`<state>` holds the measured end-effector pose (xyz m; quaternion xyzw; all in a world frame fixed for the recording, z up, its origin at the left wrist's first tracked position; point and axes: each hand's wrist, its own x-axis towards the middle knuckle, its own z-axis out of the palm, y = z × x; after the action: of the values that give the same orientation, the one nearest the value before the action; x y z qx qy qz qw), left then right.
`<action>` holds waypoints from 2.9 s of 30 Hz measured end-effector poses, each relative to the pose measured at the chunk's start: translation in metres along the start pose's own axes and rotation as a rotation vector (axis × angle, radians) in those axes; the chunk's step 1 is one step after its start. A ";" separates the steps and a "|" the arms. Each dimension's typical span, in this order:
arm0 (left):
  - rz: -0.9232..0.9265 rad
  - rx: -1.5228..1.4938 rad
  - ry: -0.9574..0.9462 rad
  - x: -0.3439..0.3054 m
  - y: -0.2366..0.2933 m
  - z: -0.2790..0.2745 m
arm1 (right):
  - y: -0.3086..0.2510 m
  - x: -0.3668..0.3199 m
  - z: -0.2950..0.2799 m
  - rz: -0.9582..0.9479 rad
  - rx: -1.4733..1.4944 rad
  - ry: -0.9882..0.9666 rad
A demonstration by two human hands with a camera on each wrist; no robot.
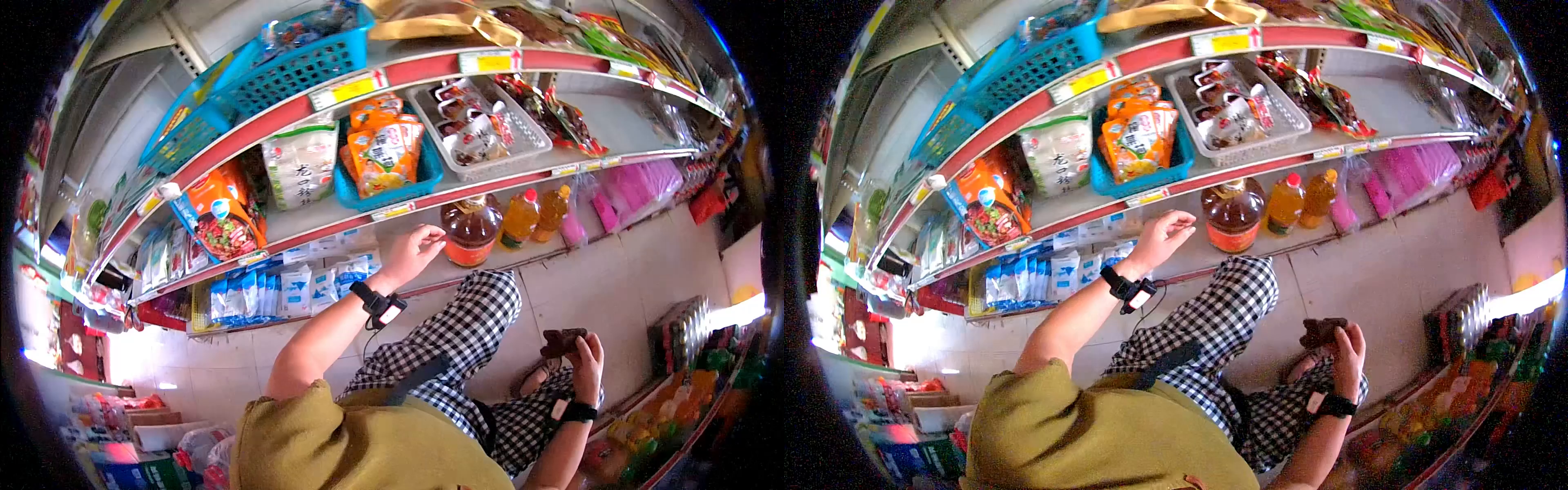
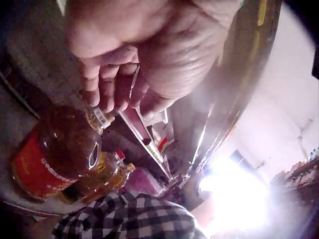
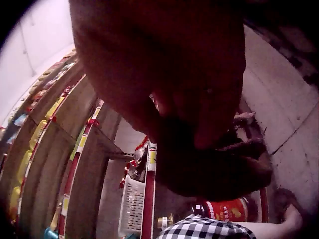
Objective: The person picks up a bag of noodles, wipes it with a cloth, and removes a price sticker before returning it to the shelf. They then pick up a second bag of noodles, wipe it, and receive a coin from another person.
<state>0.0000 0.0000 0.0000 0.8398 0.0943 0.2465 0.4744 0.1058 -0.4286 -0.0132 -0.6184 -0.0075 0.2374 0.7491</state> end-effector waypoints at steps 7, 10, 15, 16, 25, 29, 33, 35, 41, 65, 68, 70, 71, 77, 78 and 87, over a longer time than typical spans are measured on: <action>0.056 0.129 0.057 -0.028 0.019 -0.066 | 0.020 -0.031 0.019 -0.154 -0.032 0.175; 0.155 0.293 0.264 -0.020 0.026 -0.087 | 0.019 -0.028 0.017 -0.172 -0.040 0.324; 0.258 0.680 0.885 0.007 0.015 -0.168 | 0.017 -0.011 -0.014 -0.057 0.129 0.247; 0.259 0.715 0.863 0.006 0.006 -0.171 | 0.014 -0.011 -0.019 -0.051 0.114 0.133; -0.261 0.760 0.657 0.003 -0.041 -0.235 | -0.002 -0.012 0.004 -0.071 0.114 0.251; -0.192 0.550 0.723 -0.012 -0.032 -0.234 | -0.008 -0.014 0.005 0.020 0.084 0.290; -0.202 0.250 0.700 -0.031 -0.014 -0.228 | 0.011 -0.006 -0.024 -0.016 0.075 0.190; -0.122 0.206 0.621 -0.043 -0.008 -0.225 | 0.013 -0.007 -0.029 -0.047 0.044 0.104; -0.140 -0.266 0.425 -0.052 0.074 -0.175 | -0.038 -0.037 0.036 -0.284 0.040 0.174; 0.307 -0.153 -0.799 -0.037 0.199 0.085 | -0.122 -0.136 0.072 -0.858 -0.938 0.281; 0.295 -0.111 -0.801 -0.038 0.190 0.081 | -0.117 -0.130 0.071 -0.894 -0.995 0.219; 0.304 -0.100 -0.807 -0.038 0.185 0.080 | -0.111 -0.126 0.072 -0.941 -1.061 0.193; 0.313 -0.093 -0.810 -0.038 0.184 0.080 | -0.109 -0.124 0.072 -0.940 -1.057 0.196; 0.280 -0.107 -0.811 -0.042 0.178 0.084 | -0.106 -0.123 0.080 -0.998 -1.226 0.302; 0.255 -0.106 -0.821 -0.041 0.183 0.083 | -0.104 -0.122 0.079 -0.992 -1.251 0.323; 0.264 -0.124 -0.776 -0.045 0.182 0.080 | -0.101 -0.118 0.090 -1.017 -1.256 0.367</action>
<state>-0.0121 -0.1747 0.1041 0.8452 -0.2149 -0.0244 0.4887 0.0085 -0.4011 0.1348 -0.8717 -0.2951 -0.2836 0.2696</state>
